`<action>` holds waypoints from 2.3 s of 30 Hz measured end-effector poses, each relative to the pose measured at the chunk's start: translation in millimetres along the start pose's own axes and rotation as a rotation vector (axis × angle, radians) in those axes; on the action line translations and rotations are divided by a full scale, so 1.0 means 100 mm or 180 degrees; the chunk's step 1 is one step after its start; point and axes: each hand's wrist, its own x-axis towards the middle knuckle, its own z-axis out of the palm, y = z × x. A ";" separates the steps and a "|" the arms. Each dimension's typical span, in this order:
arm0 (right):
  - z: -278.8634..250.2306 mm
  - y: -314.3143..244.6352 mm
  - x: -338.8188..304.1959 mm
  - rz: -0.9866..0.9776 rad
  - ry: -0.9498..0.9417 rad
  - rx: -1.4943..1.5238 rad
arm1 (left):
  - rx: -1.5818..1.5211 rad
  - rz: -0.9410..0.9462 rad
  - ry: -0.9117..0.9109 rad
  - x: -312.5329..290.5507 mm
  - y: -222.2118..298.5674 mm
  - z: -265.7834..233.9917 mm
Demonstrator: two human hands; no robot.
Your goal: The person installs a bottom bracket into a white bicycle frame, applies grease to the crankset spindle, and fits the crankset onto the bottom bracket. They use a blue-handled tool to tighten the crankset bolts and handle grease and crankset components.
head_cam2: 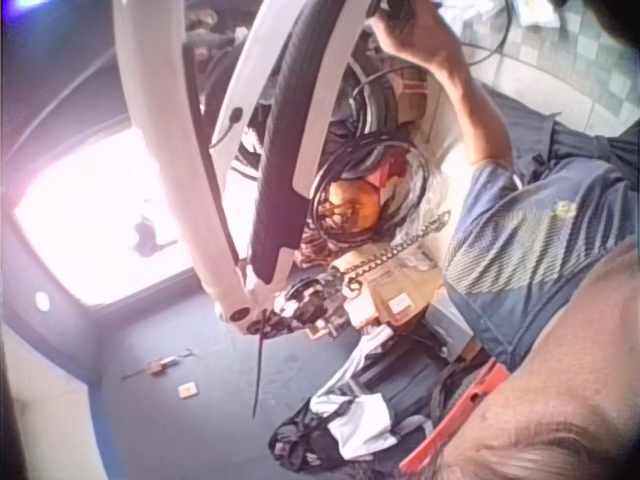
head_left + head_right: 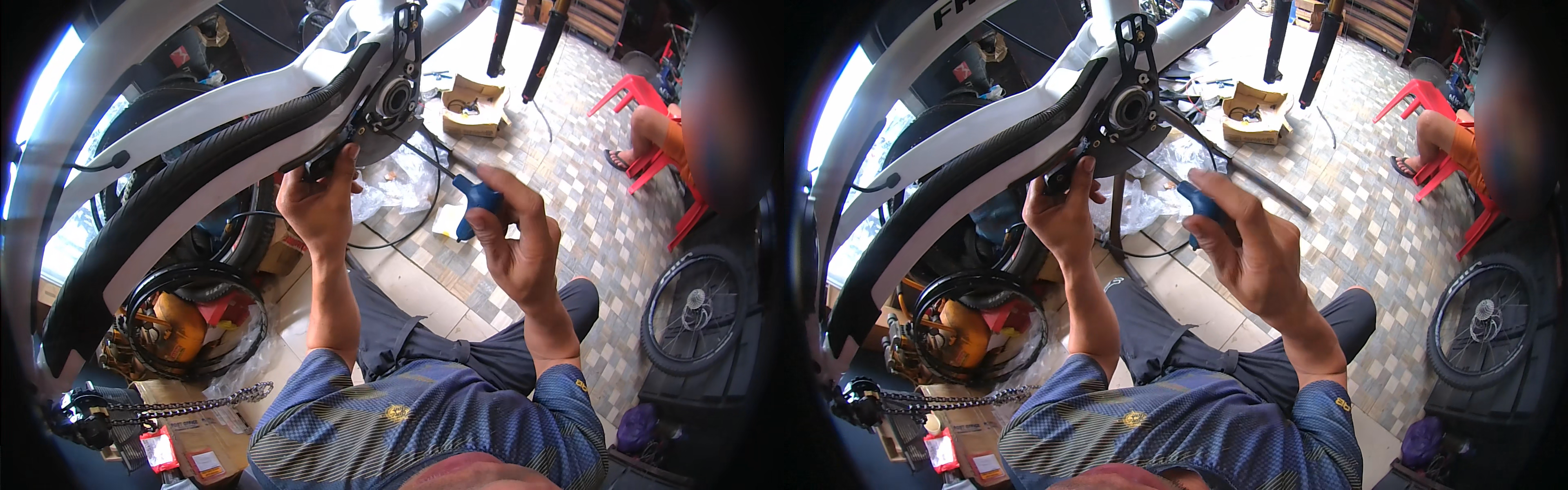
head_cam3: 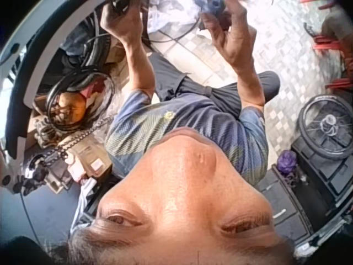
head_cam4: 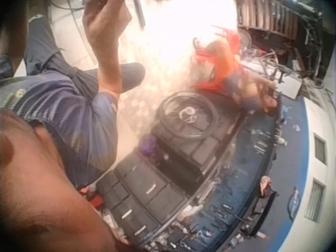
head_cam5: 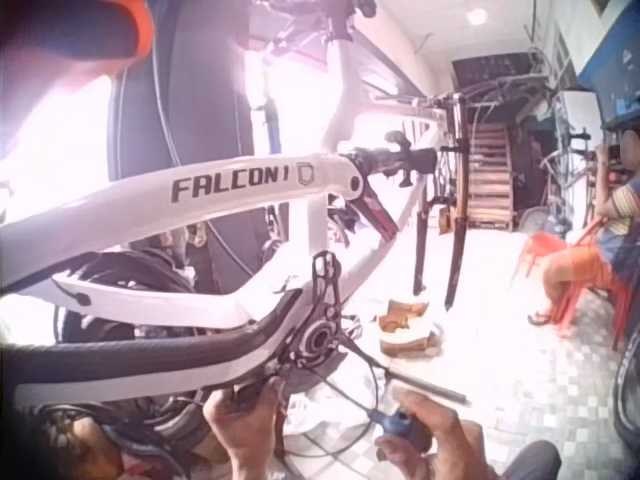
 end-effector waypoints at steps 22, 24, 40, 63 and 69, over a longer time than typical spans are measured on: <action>0.00 -0.06 0.17 0.0612 0.0461 0.0352 | -0.0339 0.0138 0.0049 -0.06 -0.17 0.00; -0.07 -0.01 0.07 0.0251 0.0211 0.0212 | -0.0377 0.0108 0.0070 -0.06 -0.17 0.01; -0.13 -0.16 0.13 0.0819 -0.0049 -0.0210 | -0.0329 0.0214 0.0040 -0.06 -0.11 0.03; 0.04 -0.07 0.07 0.0612 0.0318 0.0429 | -0.0212 0.0110 0.0070 -0.07 -0.05 0.04; -0.21 -0.03 -0.03 -0.0022 -0.0514 -0.0458 | -0.0233 0.0140 0.0098 -0.06 -0.11 0.03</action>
